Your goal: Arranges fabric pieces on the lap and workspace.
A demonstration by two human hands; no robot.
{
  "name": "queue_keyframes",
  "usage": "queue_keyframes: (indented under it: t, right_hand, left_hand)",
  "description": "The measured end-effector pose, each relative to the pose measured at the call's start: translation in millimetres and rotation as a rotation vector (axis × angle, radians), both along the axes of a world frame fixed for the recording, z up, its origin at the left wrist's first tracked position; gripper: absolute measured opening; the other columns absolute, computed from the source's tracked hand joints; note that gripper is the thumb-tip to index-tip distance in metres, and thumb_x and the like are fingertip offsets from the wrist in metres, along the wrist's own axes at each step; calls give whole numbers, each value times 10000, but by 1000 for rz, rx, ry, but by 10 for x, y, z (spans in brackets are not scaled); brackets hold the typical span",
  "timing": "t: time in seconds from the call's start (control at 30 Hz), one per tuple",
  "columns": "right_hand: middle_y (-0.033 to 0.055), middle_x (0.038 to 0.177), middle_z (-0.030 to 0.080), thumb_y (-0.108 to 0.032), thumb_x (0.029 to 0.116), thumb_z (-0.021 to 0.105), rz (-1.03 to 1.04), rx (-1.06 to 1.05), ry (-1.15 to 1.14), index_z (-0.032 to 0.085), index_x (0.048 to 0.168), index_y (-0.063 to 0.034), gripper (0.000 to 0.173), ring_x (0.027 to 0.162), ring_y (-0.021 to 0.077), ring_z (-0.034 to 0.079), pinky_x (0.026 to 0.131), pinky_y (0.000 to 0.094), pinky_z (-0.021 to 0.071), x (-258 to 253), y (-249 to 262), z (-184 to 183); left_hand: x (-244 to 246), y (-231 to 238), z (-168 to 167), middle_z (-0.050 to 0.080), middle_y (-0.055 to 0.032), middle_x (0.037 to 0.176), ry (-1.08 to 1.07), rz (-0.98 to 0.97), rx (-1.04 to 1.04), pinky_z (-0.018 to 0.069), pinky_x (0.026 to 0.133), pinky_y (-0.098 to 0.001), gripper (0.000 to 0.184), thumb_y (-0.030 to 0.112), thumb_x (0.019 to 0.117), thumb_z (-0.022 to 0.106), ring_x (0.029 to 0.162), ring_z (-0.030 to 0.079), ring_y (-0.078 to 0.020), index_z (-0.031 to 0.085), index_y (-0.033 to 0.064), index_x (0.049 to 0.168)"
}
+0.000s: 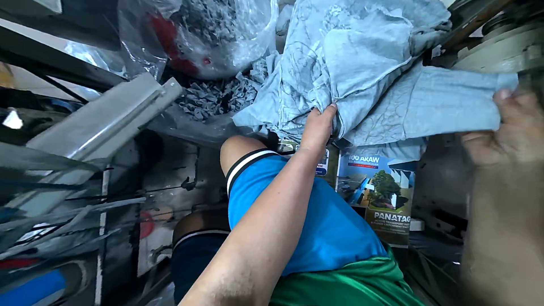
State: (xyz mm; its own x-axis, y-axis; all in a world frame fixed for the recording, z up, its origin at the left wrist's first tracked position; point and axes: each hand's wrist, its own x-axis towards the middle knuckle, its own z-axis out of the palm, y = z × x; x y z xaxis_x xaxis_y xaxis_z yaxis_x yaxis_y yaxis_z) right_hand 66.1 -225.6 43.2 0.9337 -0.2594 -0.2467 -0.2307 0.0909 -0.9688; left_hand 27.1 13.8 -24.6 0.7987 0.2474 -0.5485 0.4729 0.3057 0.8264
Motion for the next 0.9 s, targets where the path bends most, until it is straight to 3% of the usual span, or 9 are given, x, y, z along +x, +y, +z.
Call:
queue_keyframes:
  t: [0.1, 0.2, 0.23, 0.33, 0.43, 0.57, 0.63, 0.8, 0.9]
  right_hand:
    - [-113, 861, 596, -124, 1093, 412, 86, -55, -86, 482, 1230, -198, 170, 568, -27, 511, 534, 139, 490, 136, 338, 256]
    - [-107, 855, 577, -80, 1056, 467, 263, -165, -186, 500, 1225, -124, 178, 555, -28, 492, 508, 137, 453, 276, 740, 375]
    - [-98, 865, 582, -75, 1044, 489, 337, -220, -203, 531, 1215, -95, 177, 572, -30, 505, 513, 136, 453, 323, 881, 391]
    - [-48, 924, 618, -70, 1020, 541, 562, -356, -201, 597, 1193, -45, 183, 679, -22, 585, 612, 158, 518, 448, 1245, 354]
    - [58, 1048, 626, -63, 1028, 538, 770, -452, -61, 560, 1285, -43, 259, 797, 51, 658, 728, 231, 573, 552, 1445, 304]
    - [93, 1142, 626, -46, 1043, 514, 900, -487, 73, 544, 1303, -54, 262, 874, 84, 679, 780, 266, 581, 600, 1509, 259]
    - [97, 1134, 631, -44, 1039, 518, 945, -474, 77, 554, 1289, -45, 252, 898, 91, 675, 798, 279, 577, 603, 1469, 189]
    - [80, 1233, 631, -203, 1039, 538, 783, -293, -72, 439, 1505, -81, 492, 1091, 150, 649, 911, 344, 557, 552, 1153, 64]
    - [15, 1104, 630, -275, 1074, 487, 407, -376, -99, 499, 1417, -62, 404, 938, 86, 665, 837, 290, 579, 397, 724, -86]
  left_hand:
    - [-10, -21, 10, 630, -116, 1085, -19, 5, 21, 521, 912, -356, 211, 132, 1048, 490, 1024, 622, -144, 564, 6, 1200]
    - [-45, -34, 53, 620, -103, 1093, -42, -15, -23, 534, 874, -331, 285, 64, 974, 508, 994, 621, -126, 530, 3, 1252]
    - [-56, -43, 57, 618, -99, 1091, -58, -31, -35, 535, 857, -322, 320, 79, 965, 514, 979, 621, -118, 515, 3, 1277]
    - [-93, -53, 42, 589, -135, 1296, -150, -134, -42, 504, 1011, -339, 515, 280, 1036, 527, 1164, 596, -127, 411, -4, 1450]
    - [-94, -68, 78, 561, -178, 1346, -179, -211, 17, 447, 1079, -350, 599, 361, 1048, 517, 1239, 553, -147, 384, -51, 1461]
    - [-8, -60, 0, 688, -134, 1043, -59, -254, 132, 544, 905, -392, 396, 284, 976, 702, 965, 666, -160, 621, -33, 1198]
    - [27, -43, -37, 682, -165, 1011, 42, -242, 172, 540, 888, -446, 334, 249, 990, 680, 944, 667, -217, 636, -46, 1141]
    - [46, -6, -17, 670, -125, 1020, 54, -138, 60, 565, 840, -355, 279, 158, 998, 650, 922, 666, -150, 584, -26, 1197]
    - [47, 19, 15, 645, -180, 1161, 96, -132, 56, 524, 950, -429, 376, 178, 984, 673, 1080, 633, -217, 551, -39, 1265]
